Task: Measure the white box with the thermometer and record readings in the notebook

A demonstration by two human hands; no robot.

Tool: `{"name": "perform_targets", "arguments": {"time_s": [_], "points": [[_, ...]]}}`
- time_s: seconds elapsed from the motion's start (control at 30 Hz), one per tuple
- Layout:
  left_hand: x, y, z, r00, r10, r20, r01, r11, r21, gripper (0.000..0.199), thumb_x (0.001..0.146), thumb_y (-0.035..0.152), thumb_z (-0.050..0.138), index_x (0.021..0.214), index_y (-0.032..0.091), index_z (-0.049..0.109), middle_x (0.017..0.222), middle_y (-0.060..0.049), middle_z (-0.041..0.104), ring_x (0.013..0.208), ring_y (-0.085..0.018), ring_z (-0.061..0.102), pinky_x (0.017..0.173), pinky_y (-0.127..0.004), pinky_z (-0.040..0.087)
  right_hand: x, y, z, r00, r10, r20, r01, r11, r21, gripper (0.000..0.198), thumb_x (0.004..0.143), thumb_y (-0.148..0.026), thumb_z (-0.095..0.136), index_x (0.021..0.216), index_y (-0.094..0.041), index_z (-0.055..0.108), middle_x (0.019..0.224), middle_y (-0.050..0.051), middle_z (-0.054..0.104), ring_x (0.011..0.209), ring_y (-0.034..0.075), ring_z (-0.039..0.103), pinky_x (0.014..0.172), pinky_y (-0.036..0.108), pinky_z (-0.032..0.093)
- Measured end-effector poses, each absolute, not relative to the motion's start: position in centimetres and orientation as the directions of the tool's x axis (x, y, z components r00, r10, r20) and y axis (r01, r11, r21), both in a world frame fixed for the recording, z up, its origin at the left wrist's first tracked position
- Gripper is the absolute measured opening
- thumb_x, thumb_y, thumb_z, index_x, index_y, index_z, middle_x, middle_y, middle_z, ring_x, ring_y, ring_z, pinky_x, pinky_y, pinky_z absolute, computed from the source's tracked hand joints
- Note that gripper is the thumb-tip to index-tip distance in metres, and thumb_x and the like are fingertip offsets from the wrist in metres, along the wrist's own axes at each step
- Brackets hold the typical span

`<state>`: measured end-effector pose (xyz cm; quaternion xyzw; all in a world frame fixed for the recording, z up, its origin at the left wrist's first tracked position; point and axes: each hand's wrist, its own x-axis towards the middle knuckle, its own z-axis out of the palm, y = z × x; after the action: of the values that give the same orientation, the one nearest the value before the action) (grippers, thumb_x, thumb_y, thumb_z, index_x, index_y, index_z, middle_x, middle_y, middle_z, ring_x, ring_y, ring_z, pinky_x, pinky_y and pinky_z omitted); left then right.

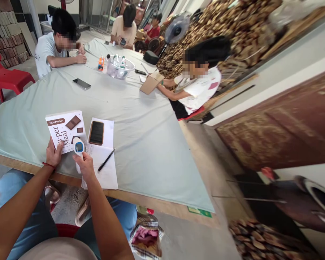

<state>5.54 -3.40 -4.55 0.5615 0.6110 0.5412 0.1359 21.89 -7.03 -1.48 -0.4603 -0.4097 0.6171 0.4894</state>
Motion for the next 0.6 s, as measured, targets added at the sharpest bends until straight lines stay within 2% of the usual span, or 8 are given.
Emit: {"name": "perform_targets", "arguments": {"time_s": [0.2, 0.5, 0.6], "points": [[5.64, -3.36, -4.63, -0.335, 0.833, 0.439, 0.521, -0.224, 0.823, 0.054, 0.091, 0.058, 0.049, 0.123, 0.015, 0.053, 0.108, -0.014, 0.065, 0.098, -0.028, 0.061, 0.090, -0.047, 0.049, 21.83, -6.85, -2.37, -0.062, 0.984, -0.167, -0.190, -0.176, -0.966, 0.036, 0.067, -0.053, 0.068, 0.061, -0.021, 0.054, 0.057, -0.004, 0.051, 0.057, 0.012, 0.042, 0.058, 0.026, 0.034], [5.67, -3.40, -4.69, -0.346, 0.828, 0.442, 0.517, -0.225, 0.826, 0.051, 0.090, 0.058, 0.051, 0.121, 0.017, 0.054, 0.105, -0.011, 0.064, 0.097, -0.027, 0.061, 0.089, -0.044, 0.050, 22.25, -6.66, -2.33, -0.105, 0.982, -0.155, -0.196, -0.173, -0.965, 0.036, 0.068, -0.053, 0.067, 0.061, -0.021, 0.055, 0.058, -0.003, 0.052, 0.059, 0.013, 0.044, 0.059, 0.027, 0.037], [5.70, -3.40, -4.61, -0.342, 0.830, 0.441, 0.524, -0.221, 0.823, 0.053, 0.091, 0.058, 0.050, 0.122, 0.015, 0.053, 0.106, -0.013, 0.064, 0.097, -0.028, 0.060, 0.089, -0.046, 0.050, 22.03, -6.63, -2.32, -0.105, 0.981, -0.165, -0.237, -0.186, -0.954, 0.033, 0.068, -0.052, 0.067, 0.066, -0.020, 0.059, 0.059, -0.003, 0.053, 0.058, 0.013, 0.044, 0.059, 0.027, 0.037]]}}
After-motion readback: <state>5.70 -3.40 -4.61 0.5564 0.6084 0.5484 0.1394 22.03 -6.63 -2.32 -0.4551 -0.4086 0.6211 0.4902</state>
